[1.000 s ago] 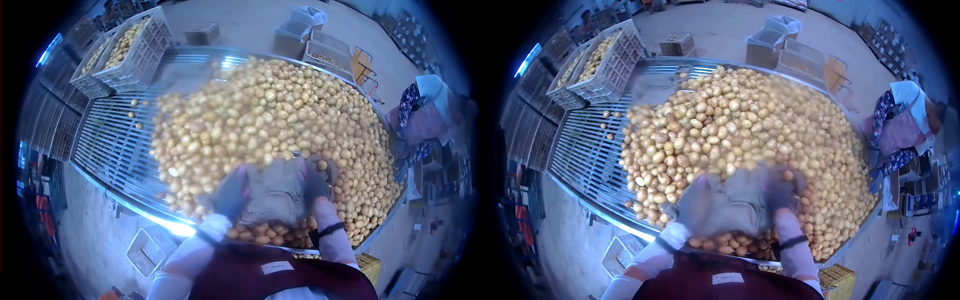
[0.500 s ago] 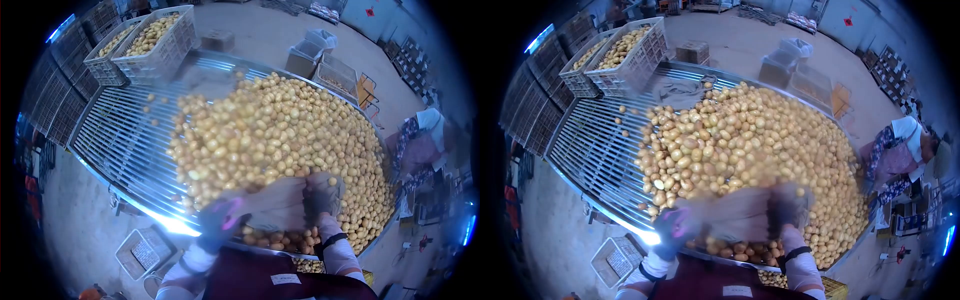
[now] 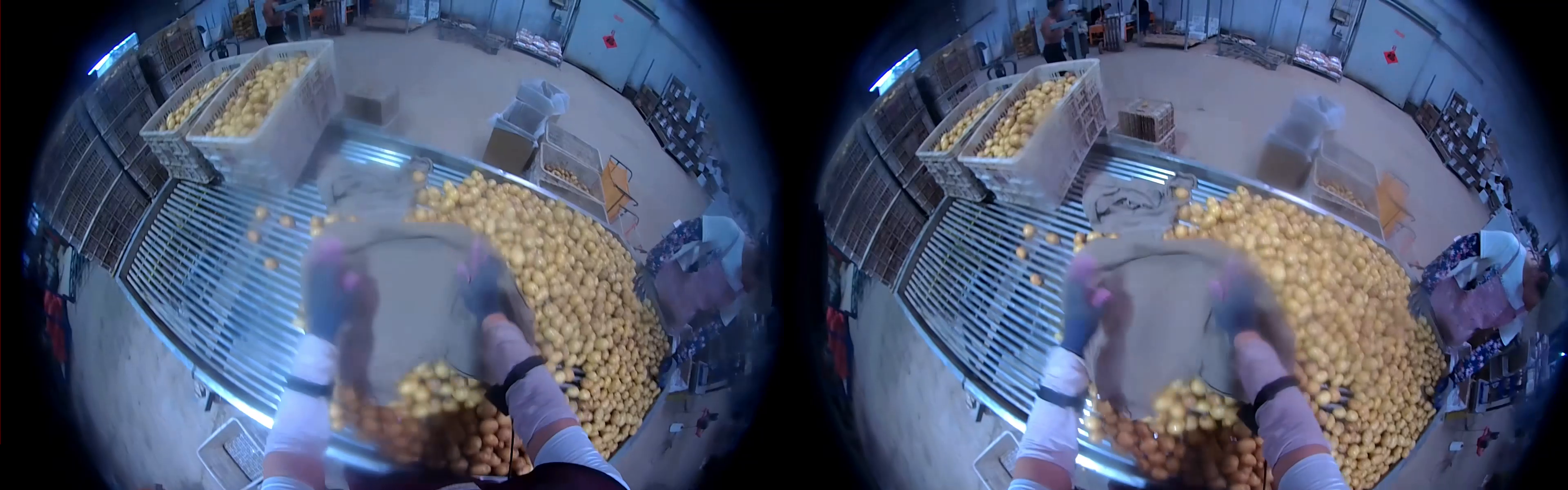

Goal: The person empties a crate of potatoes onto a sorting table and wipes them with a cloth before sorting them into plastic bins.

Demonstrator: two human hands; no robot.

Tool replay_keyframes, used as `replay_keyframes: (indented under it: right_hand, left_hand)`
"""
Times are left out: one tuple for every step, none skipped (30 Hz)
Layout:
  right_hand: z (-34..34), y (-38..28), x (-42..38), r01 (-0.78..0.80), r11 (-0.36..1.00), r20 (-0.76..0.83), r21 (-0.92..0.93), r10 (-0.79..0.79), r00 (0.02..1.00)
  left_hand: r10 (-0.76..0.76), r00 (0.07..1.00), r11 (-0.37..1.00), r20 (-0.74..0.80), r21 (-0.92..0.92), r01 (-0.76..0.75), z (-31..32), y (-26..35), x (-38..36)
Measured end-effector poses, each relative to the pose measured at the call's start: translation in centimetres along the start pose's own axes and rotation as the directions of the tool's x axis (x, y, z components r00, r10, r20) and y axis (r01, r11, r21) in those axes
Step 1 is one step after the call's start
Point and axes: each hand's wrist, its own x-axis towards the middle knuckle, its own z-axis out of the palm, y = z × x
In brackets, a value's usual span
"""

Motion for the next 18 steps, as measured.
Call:
replay_keyframes:
  right_hand:
    - [1.3, -0.2, -0.7, -0.030, 0.995, 0.043, 0.094, 0.026, 0.999]
    - [2.9, -0.1, 0.0, -0.059, 0.980, 0.089, 0.189, 0.043, 0.995]
    - [3.6, 0.4, 2.1, -0.098, 0.974, 0.168, 0.204, 0.063, 0.984]
    - [3.0, 0.8, 3.4, -0.149, 0.966, 0.260, 0.212, 0.091, 0.961]
    - [2.8, 1.2, 4.2, -0.211, 0.954, 0.347, 0.215, 0.127, 0.929]
    - [3.5, 1.7, 5.2, -0.257, 0.954, 0.419, 0.153, 0.173, 0.891]
    - [4.3, 1.9, 6.3, -0.288, 0.953, 0.485, 0.096, 0.208, 0.849]
    - [5.3, 2.0, 8.0, -0.301, 0.952, 0.538, 0.050, 0.228, 0.811]
    - [6.6, 2.4, 8.8, -0.325, 0.944, 0.592, 0.049, 0.235, 0.771]
    - [8.0, 3.0, 9.0, -0.348, 0.936, 0.641, 0.049, 0.238, 0.730]
    - [9.0, 3.3, 9.3, -0.375, 0.926, 0.691, 0.041, 0.245, 0.680]
    - [9.2, 3.4, 9.8, -0.341, 0.939, 0.696, 0.051, 0.211, 0.686]
    - [8.6, 3.5, 9.6, -0.316, 0.948, 0.707, 0.048, 0.191, 0.681]
    - [7.9, 4.0, 8.8, -0.299, 0.954, 0.719, 0.034, 0.185, 0.670]
    - [7.2, 4.4, 8.3, -0.327, 0.941, 0.754, 0.090, 0.150, 0.640]
    - [6.6, 4.8, 7.7, -0.362, 0.921, 0.785, 0.142, 0.118, 0.608]
    - [5.8, 5.1, 7.1, -0.400, 0.896, 0.813, 0.191, 0.084, 0.577]
    - [3.6, 4.6, 6.9, -0.455, 0.878, 0.867, 0.145, 0.109, 0.487]
  left_hand:
    - [-0.043, 0.970, 0.987, 0.239, -0.139, 0.078, 3.0, 0.6, -1.4]
    - [-0.037, 0.972, 0.999, 0.233, 0.001, 0.038, 7.4, 0.9, -3.8]
    - [-0.041, 0.973, 0.990, 0.226, 0.139, 0.010, 11.2, 1.0, -4.7]
    - [-0.042, 0.963, 0.986, 0.265, 0.167, -0.003, 12.7, 0.6, -3.9]
    - [-0.036, 0.950, 0.981, 0.312, 0.194, -0.027, 13.7, 0.0, -3.0]
    - [-0.028, 0.935, 0.973, 0.355, 0.223, -0.055, 14.8, -0.7, -2.2]
    - [0.001, 0.906, 0.984, 0.424, 0.160, -0.076, 15.7, -1.5, -1.4]
    - [0.029, 0.880, 0.990, 0.474, 0.109, -0.091, 16.8, -2.8, -0.3]
    - [0.057, 0.853, 0.992, 0.519, 0.066, -0.106, 15.9, -2.9, 2.1]
    - [-0.040, 0.807, 0.990, 0.589, 0.130, -0.046, 14.7, -2.2, 3.9]
    - [-0.137, 0.745, 0.981, 0.652, 0.193, 0.011, 10.9, 2.3, 7.3]
    - [-0.232, 0.664, 0.966, 0.710, 0.251, 0.068, 8.6, 5.4, 9.2]
    - [-0.266, 0.638, 0.961, 0.723, 0.248, 0.120, 8.4, 5.8, 9.2]
    - [-0.290, 0.603, 0.957, 0.743, 0.238, 0.166, 8.7, 6.3, 8.8]
    - [-0.305, 0.567, 0.952, 0.765, 0.224, 0.211, 8.5, 7.5, 8.7]
    - [-0.297, 0.545, 0.955, 0.784, 0.229, 0.191, 8.2, 8.9, 8.2]
    - [-0.288, 0.522, 0.958, 0.803, 0.233, 0.170, 7.5, 10.7, 7.9]
    - [-0.281, 0.504, 0.960, 0.817, 0.237, 0.150, 6.9, 12.1, 7.5]
